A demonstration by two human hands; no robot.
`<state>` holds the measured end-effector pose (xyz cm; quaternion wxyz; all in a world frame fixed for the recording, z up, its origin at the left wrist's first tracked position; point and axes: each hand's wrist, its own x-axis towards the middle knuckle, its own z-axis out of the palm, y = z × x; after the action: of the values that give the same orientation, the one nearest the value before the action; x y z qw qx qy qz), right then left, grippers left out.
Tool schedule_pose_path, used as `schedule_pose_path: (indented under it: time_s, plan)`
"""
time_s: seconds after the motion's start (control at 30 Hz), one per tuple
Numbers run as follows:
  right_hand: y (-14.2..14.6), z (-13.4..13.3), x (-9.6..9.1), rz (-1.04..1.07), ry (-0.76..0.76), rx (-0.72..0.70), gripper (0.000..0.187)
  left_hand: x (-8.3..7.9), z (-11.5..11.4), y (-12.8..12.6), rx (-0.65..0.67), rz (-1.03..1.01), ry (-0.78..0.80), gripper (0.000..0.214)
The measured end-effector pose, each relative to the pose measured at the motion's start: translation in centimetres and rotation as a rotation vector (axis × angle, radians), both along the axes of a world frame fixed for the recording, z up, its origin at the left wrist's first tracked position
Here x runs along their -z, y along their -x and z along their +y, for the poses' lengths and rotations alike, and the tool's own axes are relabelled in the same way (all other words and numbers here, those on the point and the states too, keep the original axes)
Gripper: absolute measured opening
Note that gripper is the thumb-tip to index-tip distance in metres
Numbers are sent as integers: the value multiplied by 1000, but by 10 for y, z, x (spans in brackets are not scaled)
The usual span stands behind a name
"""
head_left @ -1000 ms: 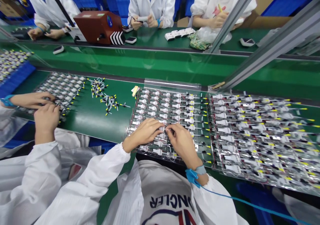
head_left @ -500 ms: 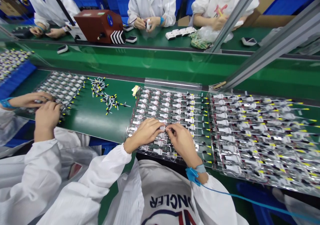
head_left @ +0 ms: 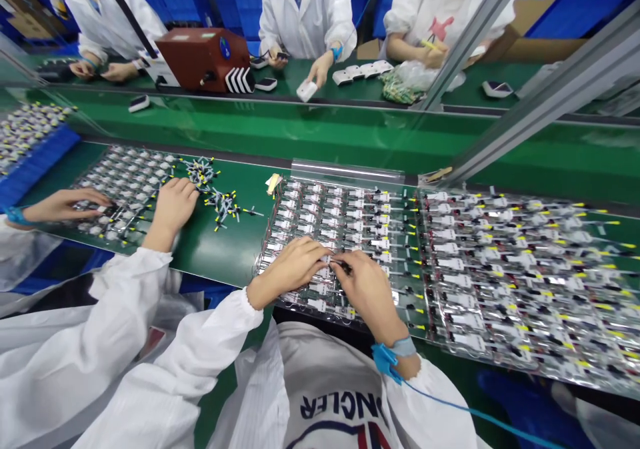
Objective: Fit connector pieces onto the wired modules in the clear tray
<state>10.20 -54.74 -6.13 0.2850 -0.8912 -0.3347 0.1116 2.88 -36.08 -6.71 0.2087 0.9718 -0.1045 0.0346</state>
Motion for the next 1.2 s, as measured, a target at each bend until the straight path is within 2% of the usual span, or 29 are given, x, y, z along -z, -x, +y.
schedule_pose_path:
  time_s: [0.17,0.23,0.33,0.43,0.5,0.63,0.73,0.8,0.87,0.97,1.03,1.1,1.2]
  plan:
    - [1,-15,-16,-92,12,72,29,-7,-2,4,-1,-10,24,30]
    - [0,-22,-20,-95,-13,103,32,-11,4,8,-24,-20,49,31]
    - [-2,-29,-23,-100,-79,132,38,-15,30,13,-215,-51,18,31]
    - [-1,-31,-20,-101,-119,119,44,-15,70,15,-548,-58,-157,40]
    - [1,-30,-16,-90,-127,106,48,-14,94,14,-702,-9,-283,44]
    - [4,-29,-10,-53,-134,76,48,-15,115,10,-786,183,-394,33]
    - [4,-30,-11,-50,-156,79,45,-21,114,11,-797,186,-341,26]
    - [4,-30,-16,-43,-185,89,42,-27,106,13,-802,76,-157,21]
    - [4,-27,-23,-7,-233,89,38,-34,87,14,-784,-55,159,16]
    - [9,-17,-36,129,-335,79,32,-46,38,14,-656,-103,708,20]
    - [14,-9,-42,245,-418,87,33,-50,0,12,-539,-32,977,23]
    - [17,-1,-44,330,-515,116,35,-50,-33,8,-469,-23,1109,22]
    - [19,4,-41,418,-637,158,34,-40,-64,2,-453,-93,1135,19]
